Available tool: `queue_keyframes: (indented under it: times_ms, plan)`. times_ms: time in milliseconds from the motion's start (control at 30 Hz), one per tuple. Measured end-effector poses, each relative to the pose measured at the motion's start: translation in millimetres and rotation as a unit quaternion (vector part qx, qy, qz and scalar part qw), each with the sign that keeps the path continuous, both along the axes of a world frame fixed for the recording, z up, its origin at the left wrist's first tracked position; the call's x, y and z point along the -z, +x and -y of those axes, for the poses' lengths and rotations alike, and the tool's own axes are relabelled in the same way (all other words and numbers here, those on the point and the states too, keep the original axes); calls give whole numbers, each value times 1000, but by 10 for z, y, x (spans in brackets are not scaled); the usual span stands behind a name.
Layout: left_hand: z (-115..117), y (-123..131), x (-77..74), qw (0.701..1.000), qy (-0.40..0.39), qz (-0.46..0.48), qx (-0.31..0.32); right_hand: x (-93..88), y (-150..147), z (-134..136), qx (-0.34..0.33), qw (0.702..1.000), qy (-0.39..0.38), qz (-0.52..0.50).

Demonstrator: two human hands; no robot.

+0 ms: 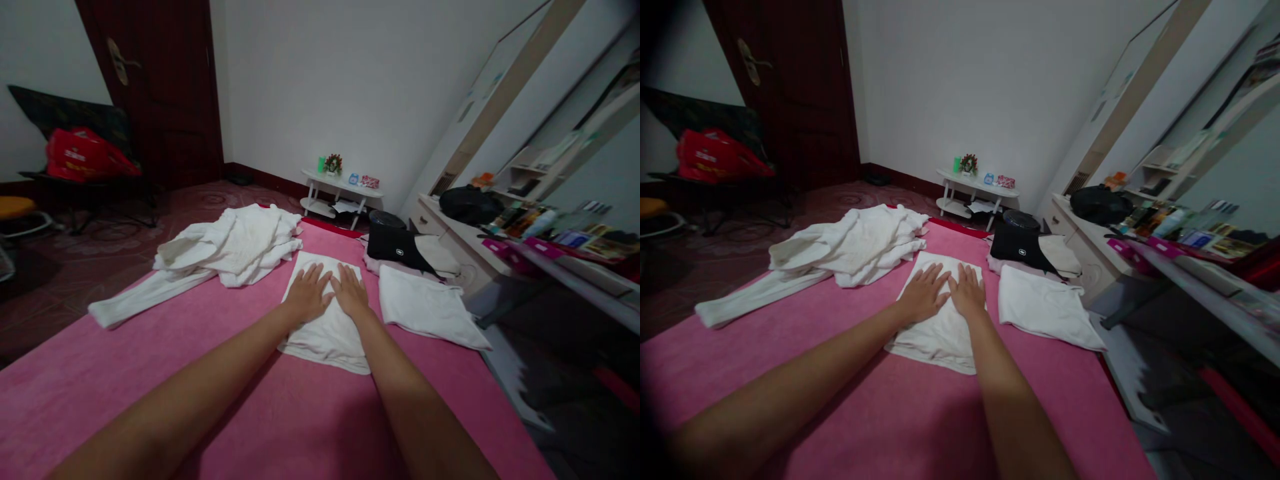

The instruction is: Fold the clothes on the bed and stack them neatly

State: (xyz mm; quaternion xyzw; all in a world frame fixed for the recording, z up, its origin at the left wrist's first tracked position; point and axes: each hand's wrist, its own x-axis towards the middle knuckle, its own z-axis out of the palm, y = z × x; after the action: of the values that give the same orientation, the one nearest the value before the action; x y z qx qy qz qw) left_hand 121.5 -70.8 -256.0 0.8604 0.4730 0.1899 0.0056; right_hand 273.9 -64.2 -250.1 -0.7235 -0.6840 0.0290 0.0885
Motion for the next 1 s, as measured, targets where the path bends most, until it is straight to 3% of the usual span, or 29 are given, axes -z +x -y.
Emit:
queue_keyframes:
  times_ms: [133,233,400,600,800,900,1000]
  plan:
    - [386,-222,64,999,9,-16,48,81,-33,411,-21,997,53,49]
    - [621,-363,26,996,-13,-38,82,98,-60,676,-34,995,64,68]
    - [932,-555,-69,989,-50,-47,128,14,-94,1047,-89,992,56,73]
    - [1332,-801,-100,969,-91,-32,228,-41,-120,1528,-163,984,51,47]
    - [1555,-969,-320,949,-143,1,280,4,-122,1881,-212,975,62,-17]
    - [1390,-1011,-462,957,-161,55,236,-71,-15,1864,-225,965,95,-97]
    - [1093,-1052,-538,985,-128,94,63,-195,171,1675,-148,964,172,-137]
